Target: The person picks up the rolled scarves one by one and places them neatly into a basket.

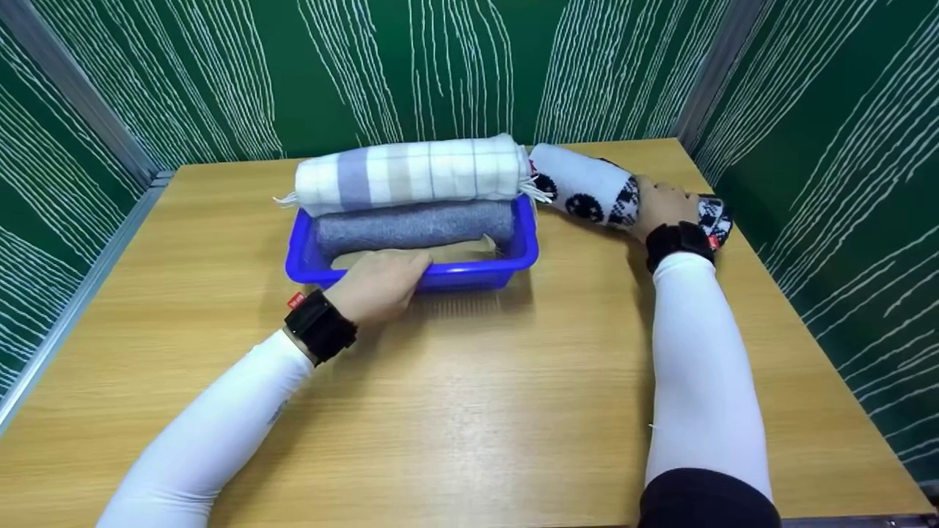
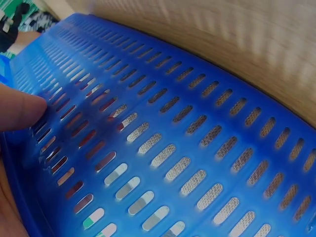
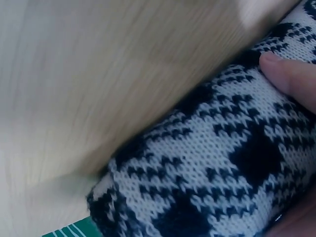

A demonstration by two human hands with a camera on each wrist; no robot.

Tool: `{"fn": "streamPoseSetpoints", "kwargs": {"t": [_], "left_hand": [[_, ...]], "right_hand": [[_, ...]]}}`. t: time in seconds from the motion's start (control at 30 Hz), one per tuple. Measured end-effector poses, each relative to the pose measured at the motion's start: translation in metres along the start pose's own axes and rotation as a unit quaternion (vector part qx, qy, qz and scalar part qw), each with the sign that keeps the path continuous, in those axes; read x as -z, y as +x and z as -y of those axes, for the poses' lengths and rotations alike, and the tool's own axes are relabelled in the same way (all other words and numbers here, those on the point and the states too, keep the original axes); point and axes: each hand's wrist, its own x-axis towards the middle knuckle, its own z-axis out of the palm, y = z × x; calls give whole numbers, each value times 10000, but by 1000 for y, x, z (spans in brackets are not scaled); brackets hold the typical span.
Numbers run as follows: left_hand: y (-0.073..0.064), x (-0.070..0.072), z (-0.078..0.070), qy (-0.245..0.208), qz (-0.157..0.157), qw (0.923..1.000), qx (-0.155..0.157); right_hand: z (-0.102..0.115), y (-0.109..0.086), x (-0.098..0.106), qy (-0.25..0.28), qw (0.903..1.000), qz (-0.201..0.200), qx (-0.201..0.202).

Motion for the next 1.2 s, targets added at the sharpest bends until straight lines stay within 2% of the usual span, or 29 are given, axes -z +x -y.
{"fn": "streamPoseSetpoints", "kwargs": {"t": [0.27, 0.5, 1.2], "left_hand": [[0, -1, -1, 59, -44, 10000, -15], [0, 1, -1, 27, -79, 10000, -33], [-1, 3, -2, -88, -27, 9999, -82]], "right_hand": [[-1, -10, 0, -72, 9999, -63, 90], [-2, -22, 1, -473, 9979, -207, 394], [-14, -53, 7, -286, 9963, 7, 812]]}}
